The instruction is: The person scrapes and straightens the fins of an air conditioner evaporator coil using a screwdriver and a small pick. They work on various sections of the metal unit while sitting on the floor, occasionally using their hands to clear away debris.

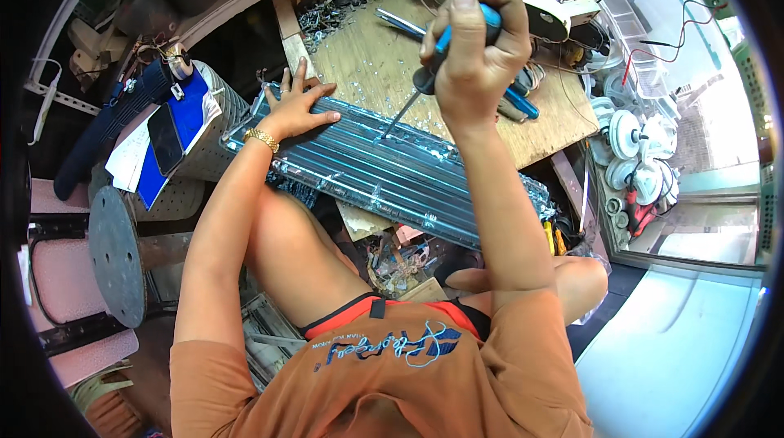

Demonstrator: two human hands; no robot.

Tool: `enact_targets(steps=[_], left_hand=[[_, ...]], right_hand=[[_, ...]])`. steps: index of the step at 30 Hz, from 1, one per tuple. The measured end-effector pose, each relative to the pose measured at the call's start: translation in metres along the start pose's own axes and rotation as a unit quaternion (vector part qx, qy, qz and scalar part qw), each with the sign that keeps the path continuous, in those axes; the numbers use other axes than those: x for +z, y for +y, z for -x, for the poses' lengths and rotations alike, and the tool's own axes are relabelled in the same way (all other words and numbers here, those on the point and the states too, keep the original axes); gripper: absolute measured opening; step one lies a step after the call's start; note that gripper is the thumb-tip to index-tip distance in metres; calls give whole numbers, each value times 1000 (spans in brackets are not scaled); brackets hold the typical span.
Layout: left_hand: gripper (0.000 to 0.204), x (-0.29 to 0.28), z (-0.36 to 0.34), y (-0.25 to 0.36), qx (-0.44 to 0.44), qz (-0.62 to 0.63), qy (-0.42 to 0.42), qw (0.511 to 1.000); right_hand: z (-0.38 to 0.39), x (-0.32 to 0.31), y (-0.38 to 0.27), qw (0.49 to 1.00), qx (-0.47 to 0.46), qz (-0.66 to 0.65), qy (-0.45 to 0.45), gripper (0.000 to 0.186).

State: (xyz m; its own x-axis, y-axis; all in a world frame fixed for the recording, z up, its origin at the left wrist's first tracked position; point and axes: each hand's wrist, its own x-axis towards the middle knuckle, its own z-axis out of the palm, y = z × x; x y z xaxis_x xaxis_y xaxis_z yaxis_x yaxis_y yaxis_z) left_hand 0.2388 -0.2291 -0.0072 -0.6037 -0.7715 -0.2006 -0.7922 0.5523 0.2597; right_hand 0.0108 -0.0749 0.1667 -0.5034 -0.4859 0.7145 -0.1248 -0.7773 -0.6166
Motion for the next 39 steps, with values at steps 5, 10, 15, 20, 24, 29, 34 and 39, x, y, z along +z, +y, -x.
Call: enact_targets(steps=[5, 10, 15, 20, 24, 29, 34, 39], left_hand=[[87, 5, 8, -7, -5, 4, -11, 1000], [87, 7, 6, -4, 3, -13, -2, 1000], [86, 4, 6, -5, -1, -2, 7, 1000], [86, 5, 0, -1, 7, -26, 3, 1000], [86, 5, 4, -10, -2, -12, 10, 1000], [86, 8, 3, -4, 8, -27, 5, 1000], [86, 7, 4, -7, 1, -21, 8, 1000], [79, 9, 1, -4, 3, -29, 3, 1000]], right_hand=[[-21, -12, -43, 999, -29, -40, 19, 12], [4, -13, -16, 1000, 0, -3, -2, 9], [-20, -28, -51, 999, -49, -17, -7, 13], [5, -36, -24, 999, 18, 40, -21, 10], [-25, -48, -71, 999, -23, -20, -9, 14], [7, -45, -33, 999, -11, 48, 11, 15], [-17, -54, -79, 998, -40, -31, 31, 15], [9, -43, -31, 1000, -19, 13, 15, 14]])
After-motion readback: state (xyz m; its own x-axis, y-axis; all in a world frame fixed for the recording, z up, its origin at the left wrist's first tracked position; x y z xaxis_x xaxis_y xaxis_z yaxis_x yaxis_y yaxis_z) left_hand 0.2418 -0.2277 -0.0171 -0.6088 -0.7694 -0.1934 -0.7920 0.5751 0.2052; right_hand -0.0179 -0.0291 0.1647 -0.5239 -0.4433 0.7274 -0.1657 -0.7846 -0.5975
